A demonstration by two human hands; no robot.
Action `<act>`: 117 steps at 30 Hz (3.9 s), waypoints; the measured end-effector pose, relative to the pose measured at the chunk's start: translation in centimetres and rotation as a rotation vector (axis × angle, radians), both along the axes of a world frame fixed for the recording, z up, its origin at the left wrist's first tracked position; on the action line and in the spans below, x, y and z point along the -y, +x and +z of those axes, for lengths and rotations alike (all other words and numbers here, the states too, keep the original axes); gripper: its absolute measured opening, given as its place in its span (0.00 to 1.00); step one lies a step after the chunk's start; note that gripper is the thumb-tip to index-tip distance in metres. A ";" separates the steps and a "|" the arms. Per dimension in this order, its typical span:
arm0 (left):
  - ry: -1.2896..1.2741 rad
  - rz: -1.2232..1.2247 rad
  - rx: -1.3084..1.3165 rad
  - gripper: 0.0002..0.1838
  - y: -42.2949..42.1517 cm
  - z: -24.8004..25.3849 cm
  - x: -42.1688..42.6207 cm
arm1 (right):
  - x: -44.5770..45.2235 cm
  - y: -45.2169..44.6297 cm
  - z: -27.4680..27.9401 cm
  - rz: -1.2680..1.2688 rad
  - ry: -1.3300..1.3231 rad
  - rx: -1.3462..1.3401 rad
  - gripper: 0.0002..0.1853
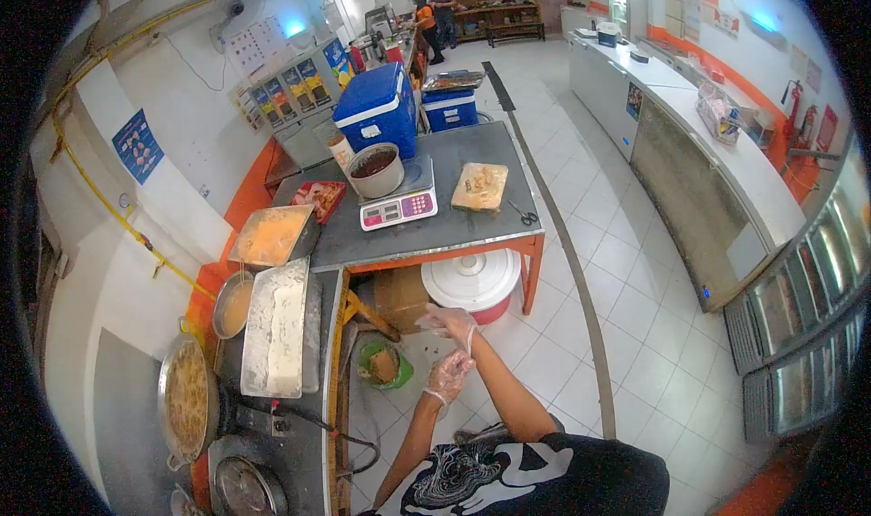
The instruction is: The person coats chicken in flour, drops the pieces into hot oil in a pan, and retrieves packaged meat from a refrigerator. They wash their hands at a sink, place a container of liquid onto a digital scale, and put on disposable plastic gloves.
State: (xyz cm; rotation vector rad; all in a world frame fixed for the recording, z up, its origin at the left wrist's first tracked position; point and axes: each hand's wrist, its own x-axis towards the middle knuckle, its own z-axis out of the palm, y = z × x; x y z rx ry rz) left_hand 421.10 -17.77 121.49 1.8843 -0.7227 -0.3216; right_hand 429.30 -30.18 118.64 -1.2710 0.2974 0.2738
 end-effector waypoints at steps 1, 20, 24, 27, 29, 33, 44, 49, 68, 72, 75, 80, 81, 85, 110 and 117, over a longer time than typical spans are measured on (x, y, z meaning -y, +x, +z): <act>0.007 -0.009 -0.011 0.11 0.1 -0.7 -0.1 | 0.2 0.2 -0.6 0.036 -0.036 -0.032 0.55; -0.255 0.509 0.575 0.05 2.3 -2.5 2.1 | -0.2 2.3 -0.6 -0.187 -0.201 0.578 0.33; -0.007 0.437 0.558 0.05 1.0 -3.8 2.2 | 2.3 3.6 -3.2 -0.023 0.068 0.144 0.45; 0.024 0.407 0.548 0.04 0.6 -3.6 2.4 | 1.3 2.7 -2.8 -0.126 0.181 0.071 0.48; 0.030 0.431 0.528 0.04 0.6 -3.0 2.4 | 0.0 1.3 0.3 -0.236 0.250 0.043 0.47; 0.012 0.390 0.526 0.03 0.0 -2.2 2.9 | 2.6 1.8 0.7 0.039 -0.006 0.090 0.49; 0.214 0.086 0.217 0.08 -0.1 -4.1 8.2 | 7.8 0.2 4.0 -0.213 0.499 0.605 0.51; 0.075 -0.125 0.326 0.06 0.2 -2.6 10.5 | 12.6 -0.6 5.0 -0.205 0.686 0.825 0.46; -0.067 -0.148 0.178 0.13 6.8 0.1 22.1 | 28.9 -0.3 6.5 -0.177 0.135 0.464 0.48; -0.441 0.042 -0.158 0.16 13.5 0.6 25.2 | 28.7 -0.3 7.1 -0.092 0.280 0.368 0.47; -0.211 0.061 -0.027 0.15 18.5 1.1 26.8 | 31.0 0.8 5.6 -0.101 0.264 0.394 0.47; -0.212 -0.273 -0.462 0.11 25.6 -4.3 32.1 | 36.1 4.3 5.5 -0.113 0.319 0.386 0.49; -0.252 -0.271 -0.464 0.11 26.4 -3.7 33.6 | 37.3 5.1 5.6 -0.123 0.324 0.363 0.49; -0.395 -0.286 -0.398 0.11 30.3 -3.5 39.7 | 41.1 7.6 7.1 -0.200 0.295 0.345 0.53; -0.347 0.549 0.028 0.08 44.6 1.3 54.5 | 58.2 31.4 8.3 0.172 0.171 0.429 0.47; 0.019 0.045 -0.223 0.26 41.7 3.8 63.2 | 64.4 33.8 5.3 0.110 -0.059 0.576 0.40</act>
